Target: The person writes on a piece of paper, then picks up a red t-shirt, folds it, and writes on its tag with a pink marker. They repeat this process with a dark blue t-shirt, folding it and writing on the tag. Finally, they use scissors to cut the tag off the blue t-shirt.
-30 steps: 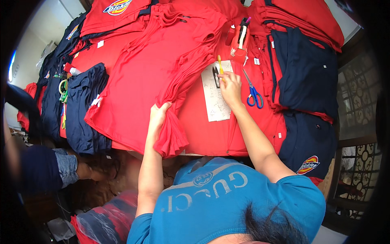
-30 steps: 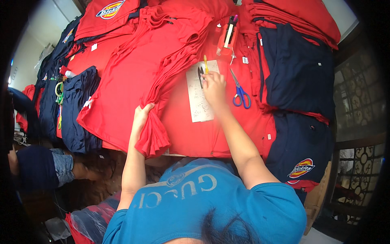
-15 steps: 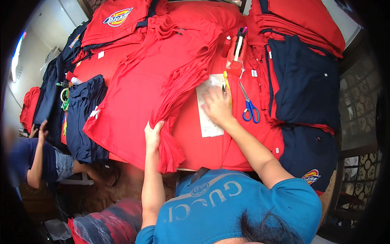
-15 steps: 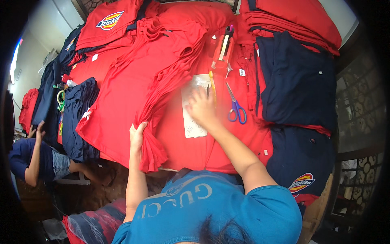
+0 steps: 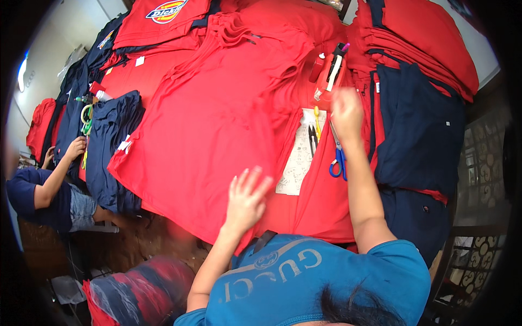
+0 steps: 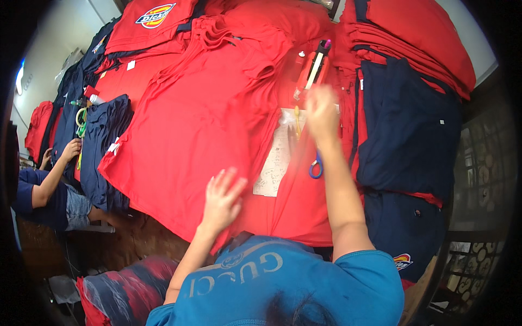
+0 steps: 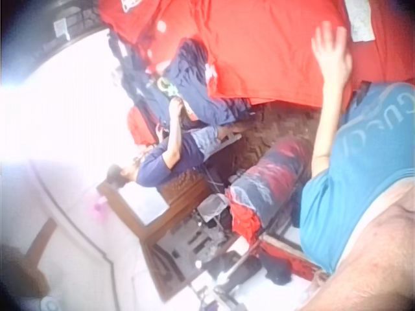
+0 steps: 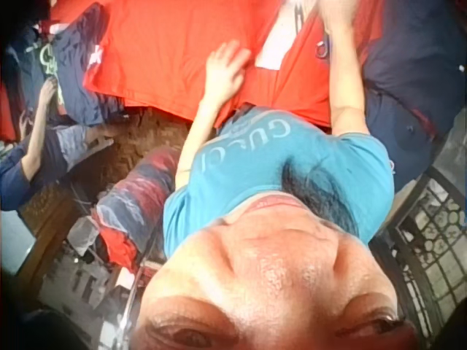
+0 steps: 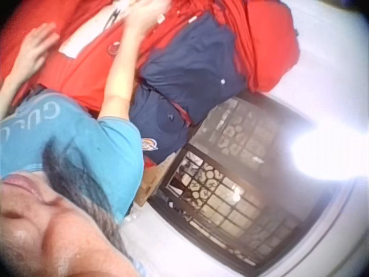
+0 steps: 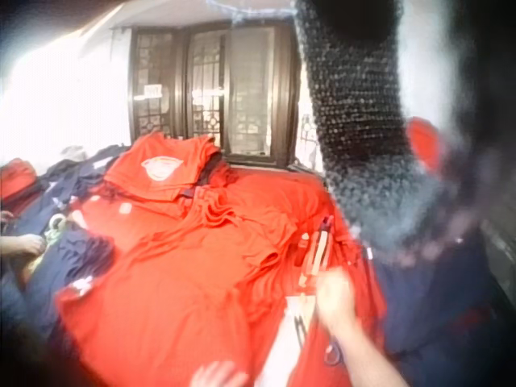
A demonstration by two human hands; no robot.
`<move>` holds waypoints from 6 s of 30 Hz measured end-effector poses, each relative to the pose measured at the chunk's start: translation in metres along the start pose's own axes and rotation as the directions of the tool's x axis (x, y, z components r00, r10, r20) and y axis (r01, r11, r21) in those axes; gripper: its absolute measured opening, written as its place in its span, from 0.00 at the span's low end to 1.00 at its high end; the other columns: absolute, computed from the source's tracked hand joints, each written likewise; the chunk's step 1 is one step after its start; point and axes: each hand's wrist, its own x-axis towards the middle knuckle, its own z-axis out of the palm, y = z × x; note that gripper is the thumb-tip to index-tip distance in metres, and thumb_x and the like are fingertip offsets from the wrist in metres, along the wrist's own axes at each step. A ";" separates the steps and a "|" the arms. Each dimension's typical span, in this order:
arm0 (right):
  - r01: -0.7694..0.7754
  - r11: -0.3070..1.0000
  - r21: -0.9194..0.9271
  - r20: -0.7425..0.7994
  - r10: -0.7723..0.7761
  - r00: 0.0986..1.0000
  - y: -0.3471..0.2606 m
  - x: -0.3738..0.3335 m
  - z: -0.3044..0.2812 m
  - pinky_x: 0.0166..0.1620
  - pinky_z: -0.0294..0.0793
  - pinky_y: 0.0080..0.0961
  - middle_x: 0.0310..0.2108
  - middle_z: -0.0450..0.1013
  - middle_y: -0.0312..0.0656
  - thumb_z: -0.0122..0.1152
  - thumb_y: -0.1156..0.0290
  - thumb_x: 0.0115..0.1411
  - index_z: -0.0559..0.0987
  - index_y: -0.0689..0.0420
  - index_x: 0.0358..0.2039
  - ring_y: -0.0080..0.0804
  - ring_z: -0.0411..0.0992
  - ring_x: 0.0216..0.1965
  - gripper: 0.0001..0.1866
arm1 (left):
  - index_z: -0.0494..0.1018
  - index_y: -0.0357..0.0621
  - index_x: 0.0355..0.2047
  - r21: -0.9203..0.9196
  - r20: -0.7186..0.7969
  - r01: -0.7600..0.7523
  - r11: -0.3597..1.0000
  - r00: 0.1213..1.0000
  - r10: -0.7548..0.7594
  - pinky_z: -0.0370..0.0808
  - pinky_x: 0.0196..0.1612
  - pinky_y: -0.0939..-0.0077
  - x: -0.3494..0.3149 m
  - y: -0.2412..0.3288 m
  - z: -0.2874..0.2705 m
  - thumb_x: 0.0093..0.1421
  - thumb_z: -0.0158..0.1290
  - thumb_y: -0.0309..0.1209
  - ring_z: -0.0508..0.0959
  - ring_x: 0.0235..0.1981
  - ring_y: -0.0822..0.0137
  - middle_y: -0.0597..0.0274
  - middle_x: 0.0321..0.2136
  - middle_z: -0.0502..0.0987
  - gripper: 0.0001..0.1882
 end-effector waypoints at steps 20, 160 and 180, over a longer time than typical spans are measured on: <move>-0.068 0.509 0.858 0.222 -0.250 0.942 -0.105 0.047 0.039 0.33 0.73 0.17 0.29 0.74 0.38 0.51 0.63 0.69 0.70 0.61 0.46 0.21 0.73 0.31 0.14 | 0.68 0.48 0.58 -0.098 -0.318 0.406 0.909 0.853 -0.415 0.47 0.67 0.43 -0.083 -0.026 -0.015 0.57 0.57 0.46 0.53 0.68 0.48 0.53 0.63 0.61 0.31; -0.486 0.219 0.846 0.532 -0.312 0.787 -0.360 -0.134 0.270 0.33 0.69 0.13 0.36 0.75 0.39 0.53 0.73 0.66 0.72 0.63 0.47 0.18 0.72 0.34 0.11 | 0.78 0.39 0.32 -0.851 -0.026 0.438 0.289 0.515 -0.857 0.61 0.19 0.83 -0.087 -0.224 -0.172 0.65 0.50 0.31 0.65 0.15 0.83 0.75 0.16 0.70 0.10; -0.515 0.412 0.752 0.648 -0.318 0.692 -0.345 -0.121 0.261 0.25 0.60 0.14 0.25 0.71 0.34 0.51 0.67 0.66 0.78 0.62 0.35 0.13 0.63 0.23 0.12 | 0.79 0.35 0.35 -0.720 -0.155 0.548 0.427 0.472 -0.868 0.73 0.34 0.76 -0.089 -0.265 -0.144 0.65 0.50 0.33 0.77 0.28 0.75 0.61 0.27 0.81 0.13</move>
